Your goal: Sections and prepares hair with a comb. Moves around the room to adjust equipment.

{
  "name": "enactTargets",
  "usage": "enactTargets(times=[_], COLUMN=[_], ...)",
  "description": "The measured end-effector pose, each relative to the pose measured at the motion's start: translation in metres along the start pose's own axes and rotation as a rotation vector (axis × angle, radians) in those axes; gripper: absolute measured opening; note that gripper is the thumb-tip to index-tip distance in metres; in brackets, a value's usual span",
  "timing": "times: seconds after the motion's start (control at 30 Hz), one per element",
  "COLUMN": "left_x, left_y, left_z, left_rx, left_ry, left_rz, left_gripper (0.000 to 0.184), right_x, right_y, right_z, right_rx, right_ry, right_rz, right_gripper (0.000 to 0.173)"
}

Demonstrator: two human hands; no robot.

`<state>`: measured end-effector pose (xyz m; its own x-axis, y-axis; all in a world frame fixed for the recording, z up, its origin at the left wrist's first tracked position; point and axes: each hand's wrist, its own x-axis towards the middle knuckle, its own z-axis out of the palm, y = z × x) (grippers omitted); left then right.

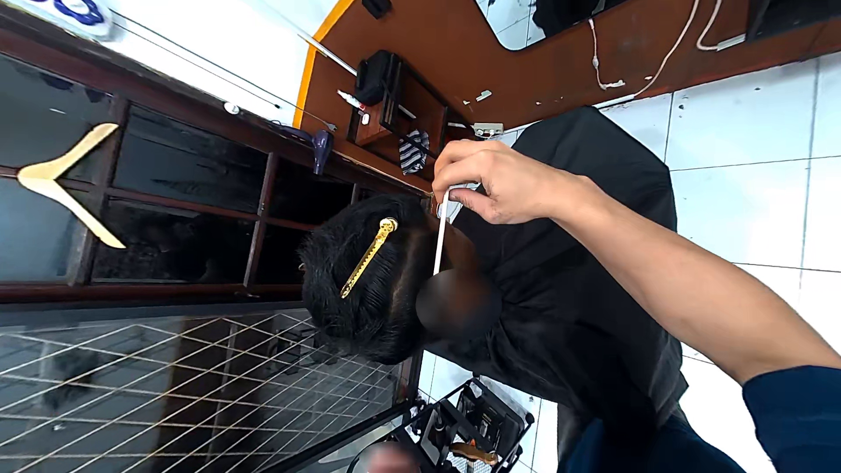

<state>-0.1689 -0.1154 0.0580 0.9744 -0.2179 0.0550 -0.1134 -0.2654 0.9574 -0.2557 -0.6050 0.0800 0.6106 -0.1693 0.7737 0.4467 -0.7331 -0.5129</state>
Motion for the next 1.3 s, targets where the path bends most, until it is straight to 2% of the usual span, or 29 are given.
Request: enactTargets(times=[0.17, 0.37, 0.57, 0.77, 0.9, 1.03, 1.2, 1.3], left_x=[0.002, 0.003, 0.003, 0.004, 0.005, 0.004, 0.014, 0.025], left_y=[-0.003, 0.000, -0.005, -0.009, -0.015, -0.019, -0.031, -0.054], left_z=[0.000, 0.001, -0.005, -0.007, -0.009, -0.012, -0.020, -0.034], left_rx=[0.011, 0.020, 0.014, 0.021, 0.022, 0.021, -0.040, -0.092], left_ry=[0.002, -0.017, -0.035, -0.012, -0.043, -0.034, -0.078, -0.138], left_rz=[-0.032, -0.032, -0.031, -0.059, -0.042, -0.064, -0.040, -0.028], left_gripper=[0.032, 0.033, 0.033, 0.033, 0.033, 0.032, 0.030, 0.030], right_x=[-0.019, -0.010, -0.025, -0.008, -0.024, -0.023, -0.038, -0.051], right_y=[-0.007, -0.012, 0.001, -0.013, -0.009, -0.039, -0.083, -0.124], right_z=[0.023, 0.005, 0.023, 0.015, 0.020, 0.015, 0.013, 0.018], right_rx=[0.007, -0.012, 0.002, -0.023, -0.081, -0.099, -0.417, -0.521], right_ry=[-0.069, 0.015, -0.060, 0.005, -0.034, 0.040, -0.021, 0.000], right_rz=[0.017, 0.031, 0.077, 0.032, 0.070, 0.064, 0.102, 0.129], right_gripper=[0.022, 0.020, 0.020, 0.020, 0.022, 0.022, 0.025, 0.026])
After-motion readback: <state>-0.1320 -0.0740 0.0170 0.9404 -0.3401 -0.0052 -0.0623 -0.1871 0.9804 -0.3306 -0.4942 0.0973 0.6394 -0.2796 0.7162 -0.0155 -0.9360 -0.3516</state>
